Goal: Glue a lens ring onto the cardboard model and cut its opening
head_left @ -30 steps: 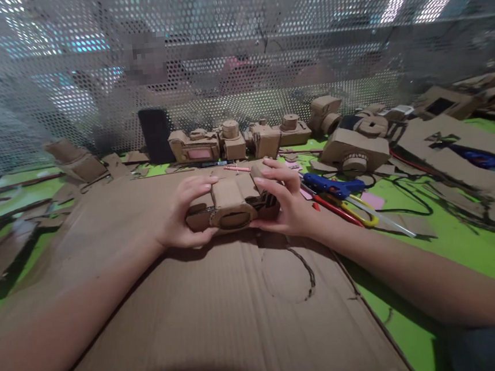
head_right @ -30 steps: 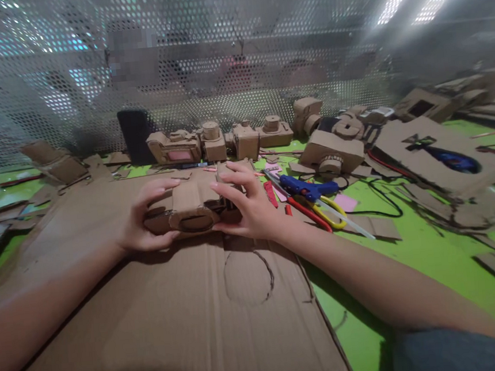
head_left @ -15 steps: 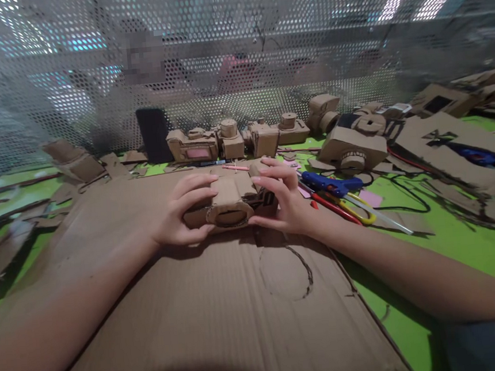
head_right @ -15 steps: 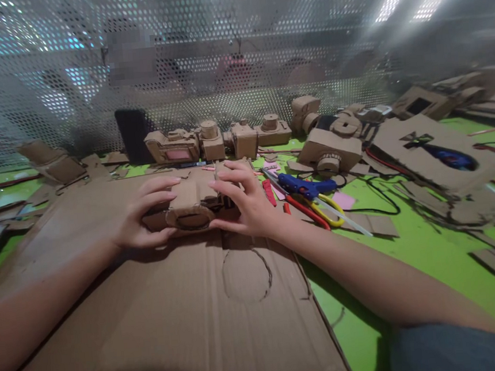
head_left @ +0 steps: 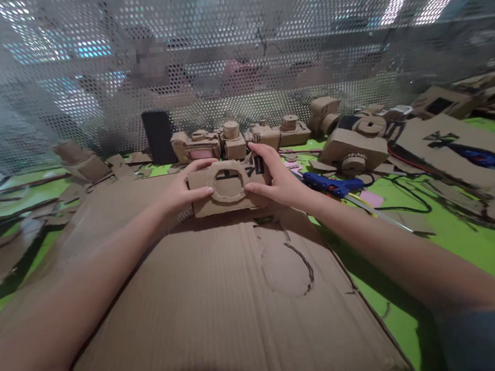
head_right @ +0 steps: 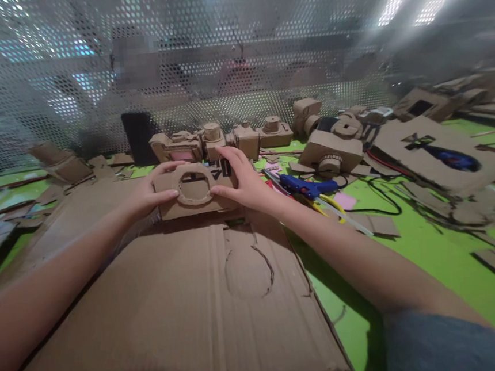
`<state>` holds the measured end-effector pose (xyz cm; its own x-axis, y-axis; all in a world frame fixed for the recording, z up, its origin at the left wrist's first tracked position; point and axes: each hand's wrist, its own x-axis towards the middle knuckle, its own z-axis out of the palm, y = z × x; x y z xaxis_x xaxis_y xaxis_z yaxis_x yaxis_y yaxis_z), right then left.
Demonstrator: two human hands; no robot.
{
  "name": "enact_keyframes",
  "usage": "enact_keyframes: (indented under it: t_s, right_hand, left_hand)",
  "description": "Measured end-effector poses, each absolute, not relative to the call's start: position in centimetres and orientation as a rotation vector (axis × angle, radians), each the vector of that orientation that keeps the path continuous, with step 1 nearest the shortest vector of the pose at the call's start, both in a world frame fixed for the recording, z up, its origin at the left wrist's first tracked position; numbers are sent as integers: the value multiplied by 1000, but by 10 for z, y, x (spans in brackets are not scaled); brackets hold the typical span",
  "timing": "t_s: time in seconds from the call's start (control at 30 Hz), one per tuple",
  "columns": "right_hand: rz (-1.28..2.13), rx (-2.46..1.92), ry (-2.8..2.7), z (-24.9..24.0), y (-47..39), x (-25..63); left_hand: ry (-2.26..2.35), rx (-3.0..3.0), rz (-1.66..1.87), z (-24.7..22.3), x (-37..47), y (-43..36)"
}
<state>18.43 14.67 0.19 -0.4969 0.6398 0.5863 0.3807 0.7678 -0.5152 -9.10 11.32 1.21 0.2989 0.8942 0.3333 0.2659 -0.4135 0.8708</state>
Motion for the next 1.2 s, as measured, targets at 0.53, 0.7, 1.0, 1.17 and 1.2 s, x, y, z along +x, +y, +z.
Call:
enact_keyframes:
  t_s: [0.53,0.7,1.0,1.17,1.2]
  right_hand:
    - [421,-758,-2145,-1,148,185]
    - [418,-751,-2150,-1,148,185]
    - [407,-753,-2155,0,145,186]
    - [409,-760,-2152,1,143,186]
    - [410,-764,-2157,1,143,185]
  left_hand:
    - [1056,1798,1135,11,-89,114]
    - [1057,1843,1085,14,-91,111]
    - [1080,1882,1119,12,-90,109]
    - [1062,1934,1113,15,-89,107]
    - [1055,1928,1106,15,-89,107]
